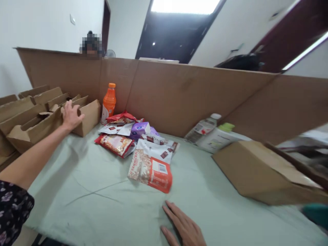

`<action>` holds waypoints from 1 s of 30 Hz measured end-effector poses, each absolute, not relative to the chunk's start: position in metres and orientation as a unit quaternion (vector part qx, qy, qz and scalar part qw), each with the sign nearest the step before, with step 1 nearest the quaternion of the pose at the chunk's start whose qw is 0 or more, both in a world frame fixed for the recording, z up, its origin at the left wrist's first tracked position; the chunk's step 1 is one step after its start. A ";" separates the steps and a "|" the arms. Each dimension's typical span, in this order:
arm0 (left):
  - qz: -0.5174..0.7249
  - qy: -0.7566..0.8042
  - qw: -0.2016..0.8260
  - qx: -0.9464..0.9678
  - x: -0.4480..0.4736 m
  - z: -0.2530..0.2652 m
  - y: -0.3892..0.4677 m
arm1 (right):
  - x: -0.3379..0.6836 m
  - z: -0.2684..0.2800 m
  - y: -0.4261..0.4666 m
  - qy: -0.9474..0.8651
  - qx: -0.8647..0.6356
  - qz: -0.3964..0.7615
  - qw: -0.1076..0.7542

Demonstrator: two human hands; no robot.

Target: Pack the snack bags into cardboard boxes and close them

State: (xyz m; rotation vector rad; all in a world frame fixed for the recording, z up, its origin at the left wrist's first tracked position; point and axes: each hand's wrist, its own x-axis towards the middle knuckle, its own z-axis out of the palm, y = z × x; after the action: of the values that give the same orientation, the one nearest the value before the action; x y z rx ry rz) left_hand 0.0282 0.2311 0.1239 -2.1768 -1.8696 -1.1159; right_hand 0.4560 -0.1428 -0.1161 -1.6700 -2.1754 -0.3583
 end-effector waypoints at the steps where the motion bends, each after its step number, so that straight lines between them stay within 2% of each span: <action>1: -0.364 -0.613 0.027 -0.701 0.029 0.128 0.240 | 0.452 -0.113 -0.143 -0.764 -0.603 -0.123 0.191; 4: -0.366 -0.610 0.025 -0.702 0.031 0.128 0.241 | 0.443 -0.106 -0.143 -0.743 -0.633 -0.098 0.194; 11: -0.359 -0.568 0.057 -0.739 0.014 0.134 0.179 | 0.438 -0.097 -0.142 -0.732 -0.641 -0.059 0.224; 14: -0.375 -0.583 0.069 -0.718 0.019 0.145 0.188 | 0.437 -0.096 -0.141 -0.730 -0.641 -0.048 0.234; 20: -0.366 -0.643 0.022 -0.672 0.033 0.148 0.225 | 0.436 -0.100 -0.139 -0.729 -0.638 -0.052 0.241; 30: -0.368 -0.625 0.052 -0.686 0.011 0.152 0.190 | 0.438 -0.103 -0.140 -0.720 -0.645 -0.027 0.255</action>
State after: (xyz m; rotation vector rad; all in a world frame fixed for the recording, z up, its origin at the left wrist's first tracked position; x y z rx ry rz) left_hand 0.0112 0.1897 0.1524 -2.0877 -1.9017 -1.1188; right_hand 0.4380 -0.1396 -0.1029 -1.7509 -1.9567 -0.0730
